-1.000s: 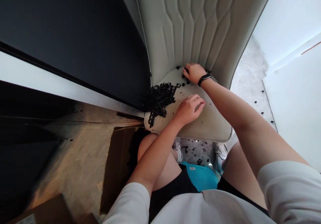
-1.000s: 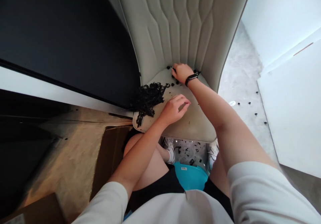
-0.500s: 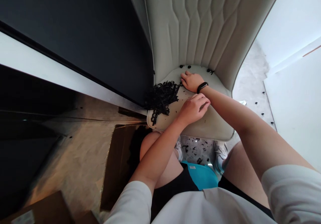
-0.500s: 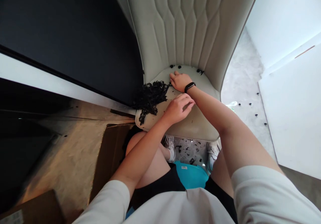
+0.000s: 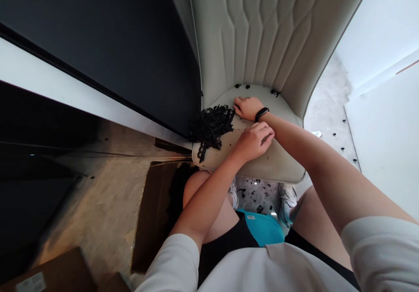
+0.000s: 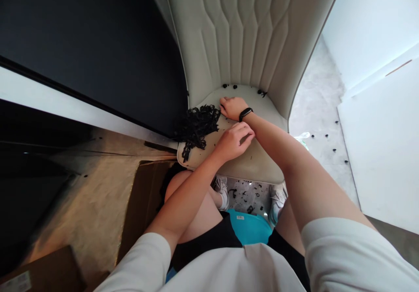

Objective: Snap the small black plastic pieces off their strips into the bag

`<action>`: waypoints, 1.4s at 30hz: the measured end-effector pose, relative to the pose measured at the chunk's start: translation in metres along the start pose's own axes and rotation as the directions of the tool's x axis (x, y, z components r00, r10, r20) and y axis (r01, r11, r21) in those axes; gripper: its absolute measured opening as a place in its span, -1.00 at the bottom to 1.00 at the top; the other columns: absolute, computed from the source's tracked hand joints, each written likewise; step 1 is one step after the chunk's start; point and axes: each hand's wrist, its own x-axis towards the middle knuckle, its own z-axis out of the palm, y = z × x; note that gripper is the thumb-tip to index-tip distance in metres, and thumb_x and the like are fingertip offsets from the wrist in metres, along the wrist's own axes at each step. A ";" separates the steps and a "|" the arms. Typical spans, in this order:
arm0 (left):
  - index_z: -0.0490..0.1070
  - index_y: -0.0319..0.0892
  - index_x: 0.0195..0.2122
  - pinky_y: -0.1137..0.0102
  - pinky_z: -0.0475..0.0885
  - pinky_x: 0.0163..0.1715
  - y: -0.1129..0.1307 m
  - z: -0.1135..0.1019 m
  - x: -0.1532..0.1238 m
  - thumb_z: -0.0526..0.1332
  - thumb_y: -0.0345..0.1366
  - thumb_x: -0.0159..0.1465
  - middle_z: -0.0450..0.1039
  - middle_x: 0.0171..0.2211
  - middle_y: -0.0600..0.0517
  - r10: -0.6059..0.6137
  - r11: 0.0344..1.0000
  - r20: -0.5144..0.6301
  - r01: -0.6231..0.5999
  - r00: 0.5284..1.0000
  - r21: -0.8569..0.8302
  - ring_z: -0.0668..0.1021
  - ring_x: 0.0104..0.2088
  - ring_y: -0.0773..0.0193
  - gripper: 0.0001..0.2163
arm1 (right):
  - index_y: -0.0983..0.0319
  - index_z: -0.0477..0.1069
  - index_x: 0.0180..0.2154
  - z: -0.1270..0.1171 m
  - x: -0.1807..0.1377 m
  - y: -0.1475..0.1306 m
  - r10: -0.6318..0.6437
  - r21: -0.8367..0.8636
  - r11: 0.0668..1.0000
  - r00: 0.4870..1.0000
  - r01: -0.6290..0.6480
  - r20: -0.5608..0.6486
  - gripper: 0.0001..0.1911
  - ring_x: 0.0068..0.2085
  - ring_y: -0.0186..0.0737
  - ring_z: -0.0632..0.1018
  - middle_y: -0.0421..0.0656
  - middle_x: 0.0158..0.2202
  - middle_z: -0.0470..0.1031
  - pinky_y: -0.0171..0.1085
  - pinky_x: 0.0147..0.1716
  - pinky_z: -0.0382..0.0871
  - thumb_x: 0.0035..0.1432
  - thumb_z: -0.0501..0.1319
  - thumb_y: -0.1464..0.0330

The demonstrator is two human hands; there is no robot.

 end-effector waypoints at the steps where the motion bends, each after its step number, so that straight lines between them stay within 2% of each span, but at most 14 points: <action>1: 0.54 -0.11 -0.11 0.20 0.52 0.09 0.000 0.000 -0.001 0.13 -0.29 0.58 0.60 -0.07 -0.08 -0.002 1.000 0.004 0.002 1.000 -0.003 0.60 0.00 0.11 -0.81 | 0.35 0.47 0.19 0.001 -0.004 0.001 0.000 0.004 1.000 1.000 0.000 -0.007 -0.44 -0.11 0.13 0.63 0.23 0.09 0.66 -0.11 -0.27 0.16 0.57 -0.11 0.15; 10: 0.55 -0.12 -0.11 0.20 0.53 0.12 0.000 -0.002 -0.004 0.14 -0.29 0.58 0.60 -0.06 -0.08 -0.004 1.000 0.007 0.004 1.000 -0.004 0.61 0.01 0.12 -0.81 | 0.46 0.42 0.21 -0.002 -0.020 0.003 0.071 -0.026 0.997 0.997 -0.071 -0.003 -0.38 -0.12 0.12 0.62 0.29 0.05 0.66 -0.13 -0.28 0.10 0.62 -0.21 0.17; 14: 0.55 -0.13 -0.10 0.20 0.53 0.11 0.003 -0.003 -0.003 0.13 -0.29 0.59 0.61 -0.07 -0.08 0.005 1.000 0.009 -0.005 1.000 -0.008 0.61 0.00 0.13 -0.81 | 0.42 0.46 0.19 -0.003 -0.019 0.000 -0.073 -0.093 0.993 0.996 0.077 0.047 -0.36 -0.12 0.09 0.61 0.26 0.08 0.64 -0.15 -0.30 0.07 0.64 -0.22 0.13; 18: 0.54 -0.13 -0.11 0.19 0.53 0.11 0.005 -0.003 -0.002 0.13 -0.29 0.59 0.61 -0.08 -0.08 0.010 1.000 0.016 -0.010 1.000 -0.009 0.61 -0.01 0.12 -0.81 | 0.35 0.49 0.18 -0.004 -0.021 0.003 -0.191 -0.130 0.972 0.980 0.198 0.063 -0.41 -0.13 0.04 0.60 0.20 0.06 0.65 -0.17 -0.30 0.07 0.63 -0.16 0.13; 23: 0.55 -0.13 -0.12 0.18 0.53 0.12 0.006 -0.004 -0.002 0.13 -0.28 0.59 0.61 -0.06 -0.09 -0.001 1.000 0.025 0.001 1.000 -0.008 0.61 0.02 0.10 -0.80 | 0.21 0.53 0.16 -0.002 -0.028 0.032 -0.221 -0.139 0.963 0.971 0.232 0.093 -0.43 -0.17 -0.04 0.59 0.08 0.10 0.62 -0.19 -0.28 0.09 0.64 -0.11 0.04; 27: 0.55 -0.12 -0.11 0.17 0.53 0.13 0.007 -0.006 -0.004 0.15 -0.29 0.58 0.61 -0.06 -0.08 -0.003 1.000 0.033 0.004 0.999 -0.020 0.61 0.02 0.11 -0.82 | 0.20 0.54 0.12 0.001 -0.037 0.058 -0.247 -0.131 0.956 0.962 0.261 0.116 -0.46 -0.18 -0.06 0.58 0.07 0.08 0.61 -0.18 -0.27 0.11 0.63 -0.06 0.02; 32: 0.55 -0.12 -0.11 0.17 0.53 0.14 0.006 -0.006 -0.005 0.16 -0.30 0.57 0.61 -0.05 -0.08 -0.011 1.000 0.037 0.011 0.999 -0.021 0.61 0.02 0.11 -0.83 | 0.14 0.55 0.11 -0.001 -0.041 0.061 -0.298 -0.106 0.942 0.940 0.318 0.166 -0.54 -0.19 -0.10 0.56 0.04 0.11 0.59 -0.19 -0.24 0.14 0.61 0.02 0.02; 38: 0.56 -0.13 -0.10 0.18 0.53 0.12 0.008 -0.002 -0.004 0.14 -0.28 0.59 0.61 -0.06 -0.08 0.010 1.000 0.059 -0.009 0.998 -0.009 0.60 0.01 0.11 -0.81 | 0.15 0.55 0.14 -0.003 -0.040 0.047 -0.244 -0.100 0.960 0.957 0.262 0.158 -0.50 -0.18 -0.07 0.57 0.06 0.14 0.59 -0.18 -0.25 0.11 0.60 0.01 -0.01; 42: 0.56 -0.11 -0.09 0.17 0.53 0.11 0.008 0.000 -0.003 0.15 -0.28 0.58 0.61 -0.07 -0.09 0.005 1.000 0.096 -0.006 0.995 0.011 0.61 0.02 0.09 -0.82 | 0.20 0.54 0.15 -0.002 -0.038 0.040 -0.112 0.003 0.994 0.990 0.112 0.082 -0.46 -0.14 -0.02 0.61 0.08 0.13 0.63 -0.17 -0.24 0.14 0.61 -0.02 0.00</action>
